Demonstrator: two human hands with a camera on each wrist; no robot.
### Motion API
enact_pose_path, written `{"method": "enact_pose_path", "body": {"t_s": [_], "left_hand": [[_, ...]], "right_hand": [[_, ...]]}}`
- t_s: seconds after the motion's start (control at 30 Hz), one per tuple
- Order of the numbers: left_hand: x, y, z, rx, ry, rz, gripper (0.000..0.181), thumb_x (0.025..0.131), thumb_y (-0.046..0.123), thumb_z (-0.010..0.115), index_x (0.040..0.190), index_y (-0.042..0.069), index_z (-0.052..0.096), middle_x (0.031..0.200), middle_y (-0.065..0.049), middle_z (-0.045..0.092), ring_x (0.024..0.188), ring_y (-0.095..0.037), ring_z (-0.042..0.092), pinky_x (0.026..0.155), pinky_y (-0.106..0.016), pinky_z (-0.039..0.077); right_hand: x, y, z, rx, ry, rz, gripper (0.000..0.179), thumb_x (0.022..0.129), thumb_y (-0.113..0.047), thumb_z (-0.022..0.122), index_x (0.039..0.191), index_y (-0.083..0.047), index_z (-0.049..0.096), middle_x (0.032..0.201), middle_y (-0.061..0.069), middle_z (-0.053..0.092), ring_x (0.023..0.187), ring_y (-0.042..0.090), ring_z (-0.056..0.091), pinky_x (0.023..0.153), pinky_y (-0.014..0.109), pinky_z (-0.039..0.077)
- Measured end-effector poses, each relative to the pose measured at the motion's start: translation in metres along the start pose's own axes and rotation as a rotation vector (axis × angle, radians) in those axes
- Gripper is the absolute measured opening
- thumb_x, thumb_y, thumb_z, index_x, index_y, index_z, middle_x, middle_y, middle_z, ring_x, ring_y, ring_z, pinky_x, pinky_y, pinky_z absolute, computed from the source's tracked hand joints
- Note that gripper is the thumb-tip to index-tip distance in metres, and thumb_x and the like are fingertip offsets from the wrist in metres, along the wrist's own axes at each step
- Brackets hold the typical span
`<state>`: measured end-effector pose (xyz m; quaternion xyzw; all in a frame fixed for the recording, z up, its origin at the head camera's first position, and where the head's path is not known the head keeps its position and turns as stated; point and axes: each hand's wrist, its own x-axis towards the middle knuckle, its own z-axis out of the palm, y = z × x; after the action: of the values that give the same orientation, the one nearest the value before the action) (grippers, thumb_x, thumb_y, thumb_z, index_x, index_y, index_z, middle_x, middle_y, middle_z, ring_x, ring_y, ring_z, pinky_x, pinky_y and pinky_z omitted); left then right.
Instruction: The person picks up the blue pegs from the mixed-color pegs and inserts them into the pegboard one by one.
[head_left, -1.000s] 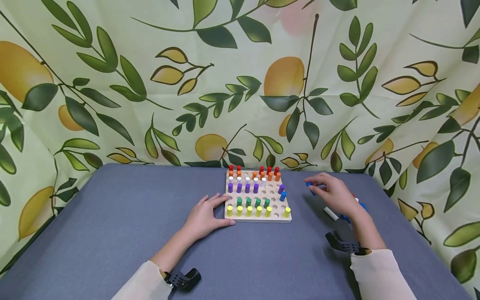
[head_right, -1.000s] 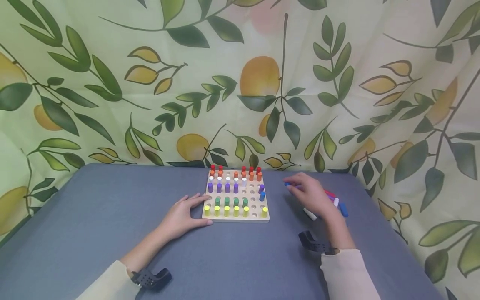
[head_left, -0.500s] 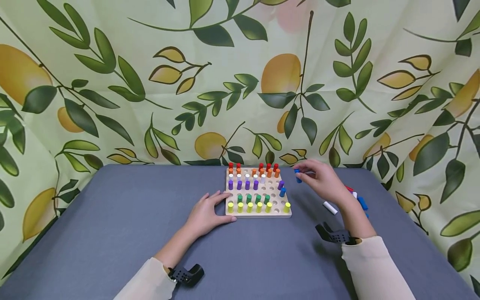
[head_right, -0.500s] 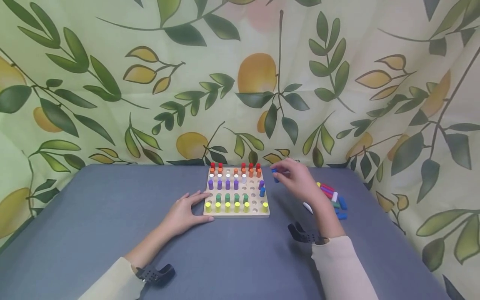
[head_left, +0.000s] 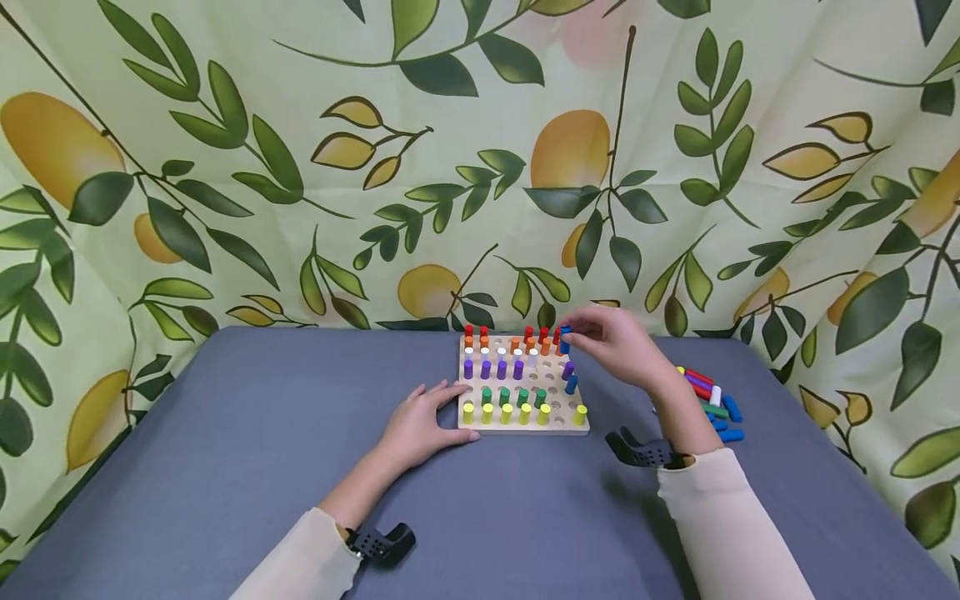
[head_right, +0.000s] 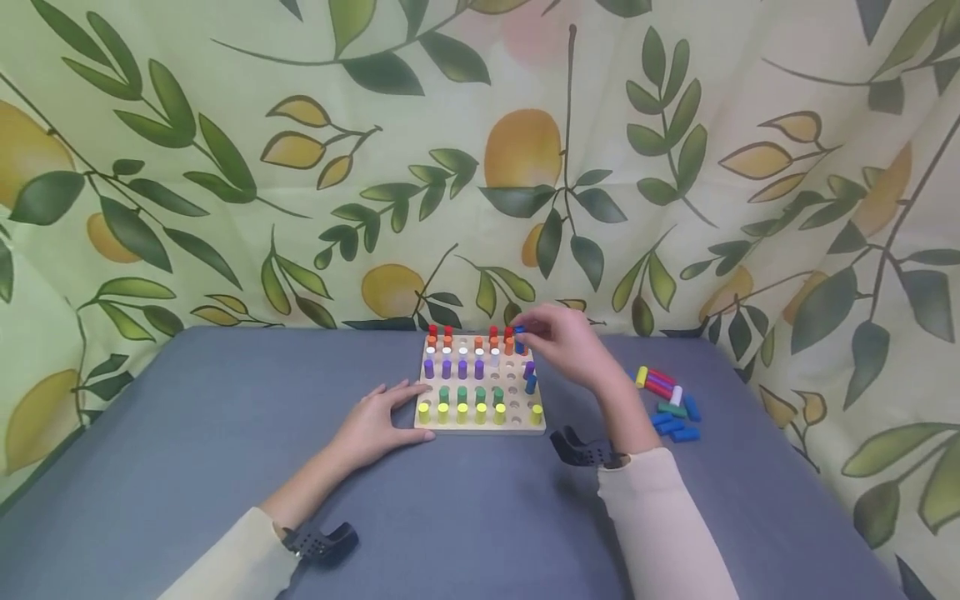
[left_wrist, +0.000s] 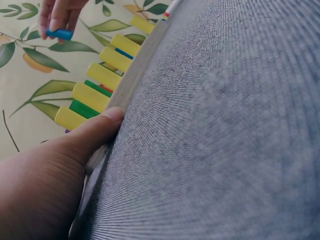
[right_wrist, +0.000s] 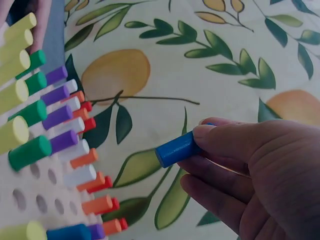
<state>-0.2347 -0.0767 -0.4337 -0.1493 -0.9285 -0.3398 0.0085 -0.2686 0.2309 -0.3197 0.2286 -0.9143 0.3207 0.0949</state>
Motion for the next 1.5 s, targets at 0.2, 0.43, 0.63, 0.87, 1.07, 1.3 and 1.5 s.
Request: {"method": "enact_pose_path", "body": {"t_s": [0.2, 0.43, 0.63, 0.87, 1.07, 1.3, 1.5], "left_hand": [[0.001, -0.001, 0.005, 0.003, 0.002, -0.001, 0.074, 0.076, 0.050, 0.086, 0.141, 0.023, 0.062, 0.150, -0.011, 0.056, 0.148, -0.037, 0.042, 0.124, -0.059, 0.028], [0.002, -0.001, 0.004, 0.003, 0.002, 0.007, 0.074, 0.076, 0.050, 0.086, 0.141, 0.022, 0.062, 0.149, -0.011, 0.057, 0.147, -0.035, 0.043, 0.125, -0.059, 0.027], [0.001, 0.000, 0.003, 0.003, 0.007, 0.009, 0.075, 0.076, 0.050, 0.086, 0.140, 0.022, 0.062, 0.148, -0.010, 0.058, 0.147, -0.032, 0.045, 0.126, -0.057, 0.026], [0.002, 0.000, 0.002, -0.004, 0.012, 0.011, 0.074, 0.076, 0.049, 0.086, 0.141, 0.022, 0.062, 0.149, -0.008, 0.058, 0.147, -0.031, 0.045, 0.126, -0.057, 0.026], [0.003, 0.000, 0.002, 0.002, 0.008, 0.020, 0.074, 0.076, 0.049, 0.086, 0.141, 0.022, 0.062, 0.148, -0.008, 0.058, 0.146, -0.031, 0.046, 0.126, -0.057, 0.026], [0.003, -0.001, 0.002, 0.007, 0.004, 0.007, 0.074, 0.076, 0.049, 0.086, 0.141, 0.023, 0.061, 0.149, -0.008, 0.057, 0.147, -0.033, 0.044, 0.125, -0.058, 0.027], [0.003, -0.001, 0.003, 0.008, 0.003, 0.009, 0.075, 0.076, 0.049, 0.086, 0.142, 0.023, 0.061, 0.149, -0.007, 0.057, 0.147, -0.032, 0.044, 0.126, -0.057, 0.026]], "right_hand": [[0.006, -0.003, 0.008, 0.015, -0.006, -0.005, 0.022, 0.095, -0.005, 0.069, 0.117, -0.003, 0.071, 0.114, 0.012, 0.072, 0.102, 0.025, 0.072, 0.091, 0.045, 0.062], [0.001, 0.000, 0.018, -0.010, -0.017, 0.013, 0.021, 0.093, -0.006, 0.070, 0.114, -0.005, 0.073, 0.107, 0.010, 0.073, 0.096, 0.023, 0.071, 0.088, 0.045, 0.062], [-0.001, 0.001, 0.019, -0.048, -0.046, 0.009, 0.022, 0.093, -0.005, 0.070, 0.114, -0.003, 0.073, 0.105, 0.010, 0.073, 0.092, 0.021, 0.068, 0.087, 0.045, 0.062], [-0.002, 0.009, 0.016, -0.046, -0.105, 0.049, 0.019, 0.092, -0.009, 0.072, 0.110, -0.003, 0.073, 0.099, 0.008, 0.076, 0.089, 0.019, 0.070, 0.082, 0.042, 0.062], [-0.002, 0.019, 0.019, -0.022, -0.170, 0.069, 0.014, 0.091, -0.006, 0.073, 0.105, -0.004, 0.074, 0.093, 0.006, 0.076, 0.083, 0.015, 0.070, 0.079, 0.037, 0.063], [-0.001, 0.025, 0.025, -0.016, -0.223, 0.074, 0.016, 0.091, -0.004, 0.072, 0.107, 0.000, 0.073, 0.096, 0.008, 0.076, 0.085, 0.015, 0.070, 0.080, 0.038, 0.063], [-0.001, 0.028, 0.028, -0.029, -0.250, 0.072, 0.016, 0.091, -0.004, 0.072, 0.106, -0.001, 0.074, 0.095, 0.006, 0.075, 0.083, 0.014, 0.068, 0.078, 0.036, 0.063]]}}
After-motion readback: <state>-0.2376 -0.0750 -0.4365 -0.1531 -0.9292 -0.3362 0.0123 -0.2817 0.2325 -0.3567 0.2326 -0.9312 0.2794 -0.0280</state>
